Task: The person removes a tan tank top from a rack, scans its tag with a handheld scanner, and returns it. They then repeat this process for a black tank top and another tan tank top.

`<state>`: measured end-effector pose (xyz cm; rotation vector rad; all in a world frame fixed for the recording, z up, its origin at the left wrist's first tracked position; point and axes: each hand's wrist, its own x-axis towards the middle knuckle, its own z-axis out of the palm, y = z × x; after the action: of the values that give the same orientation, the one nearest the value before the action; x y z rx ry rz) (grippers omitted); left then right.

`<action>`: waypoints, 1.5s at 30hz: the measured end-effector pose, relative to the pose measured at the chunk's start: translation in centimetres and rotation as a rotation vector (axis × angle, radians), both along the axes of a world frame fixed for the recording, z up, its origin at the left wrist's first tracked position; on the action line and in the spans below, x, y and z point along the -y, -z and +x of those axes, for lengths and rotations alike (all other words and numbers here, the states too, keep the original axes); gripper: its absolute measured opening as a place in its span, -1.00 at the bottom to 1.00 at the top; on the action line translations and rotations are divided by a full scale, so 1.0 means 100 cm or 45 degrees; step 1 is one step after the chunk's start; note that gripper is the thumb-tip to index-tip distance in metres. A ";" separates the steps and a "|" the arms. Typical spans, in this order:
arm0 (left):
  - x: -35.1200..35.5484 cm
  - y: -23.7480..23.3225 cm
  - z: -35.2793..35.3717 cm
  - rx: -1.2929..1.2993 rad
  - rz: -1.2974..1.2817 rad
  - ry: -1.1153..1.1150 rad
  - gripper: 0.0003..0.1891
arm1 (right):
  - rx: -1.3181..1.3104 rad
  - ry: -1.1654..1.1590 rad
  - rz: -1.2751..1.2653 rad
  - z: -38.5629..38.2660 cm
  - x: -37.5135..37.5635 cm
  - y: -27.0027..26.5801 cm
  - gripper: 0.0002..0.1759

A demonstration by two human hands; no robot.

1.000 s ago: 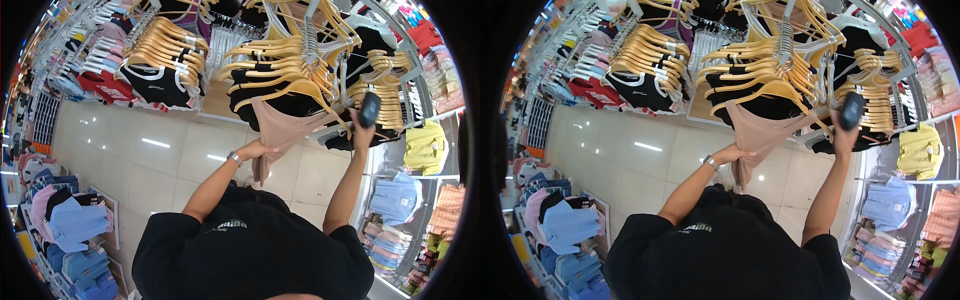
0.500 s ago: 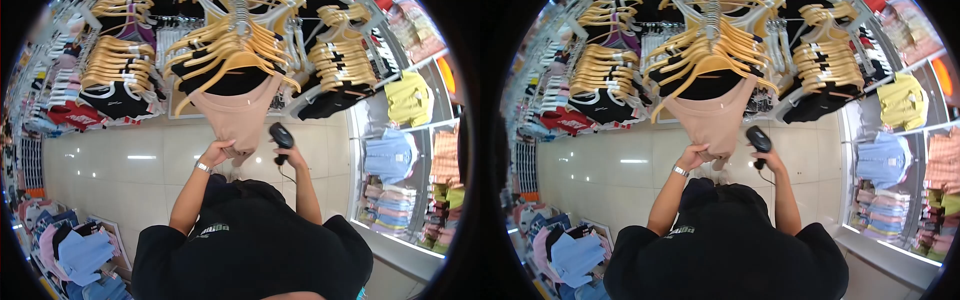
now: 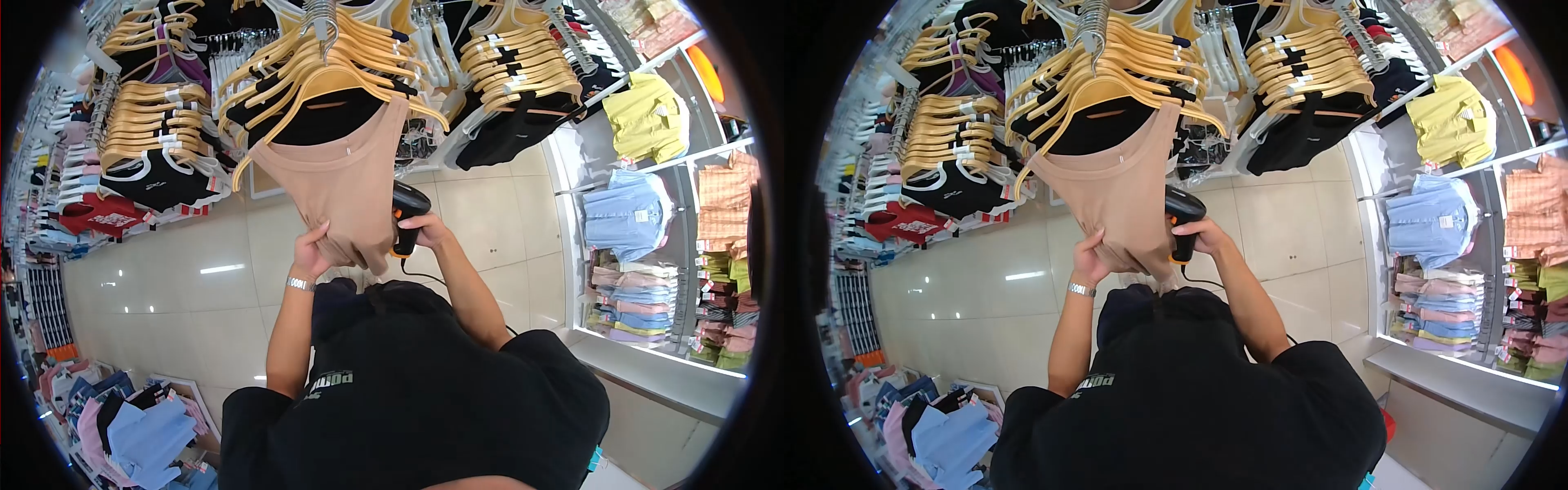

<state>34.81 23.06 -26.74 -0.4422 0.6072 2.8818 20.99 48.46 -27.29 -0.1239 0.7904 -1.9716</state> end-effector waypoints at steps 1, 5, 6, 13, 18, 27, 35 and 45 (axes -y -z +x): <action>0.000 -0.002 0.002 0.019 -0.007 -0.004 -0.48 | -0.007 0.014 -0.018 0.004 -0.004 -0.007 -0.49; -0.004 -0.027 0.008 0.071 -0.568 0.009 -0.44 | -0.137 0.057 0.019 0.014 -0.021 -0.022 -0.43; -0.004 -0.031 0.009 0.070 -0.630 0.027 -0.41 | -0.174 0.078 0.066 0.017 -0.023 -0.028 -0.42; 0.000 -0.034 0.018 0.102 -0.986 -0.026 -0.34 | -0.530 -0.033 0.165 0.013 -0.038 -0.051 -0.34; 0.010 -0.040 0.025 0.163 -1.026 -0.138 -0.36 | -0.658 -0.016 0.438 0.005 -0.044 -0.051 -0.25; 0.043 -0.040 0.037 0.284 -1.286 -0.341 -0.49 | -0.734 0.265 0.456 -0.012 -0.059 -0.063 -0.18; 0.034 -0.045 0.032 0.259 -1.184 -0.246 -0.49 | -0.619 0.134 0.383 -0.007 -0.058 -0.062 -0.27; -0.007 0.004 0.063 0.154 -0.731 0.102 -0.48 | -0.481 -0.189 0.297 0.021 -0.054 -0.023 -0.33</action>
<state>41.14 23.76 -27.12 -0.6386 1.3945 2.5418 23.14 53.91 -24.98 -0.4125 1.2135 -1.7230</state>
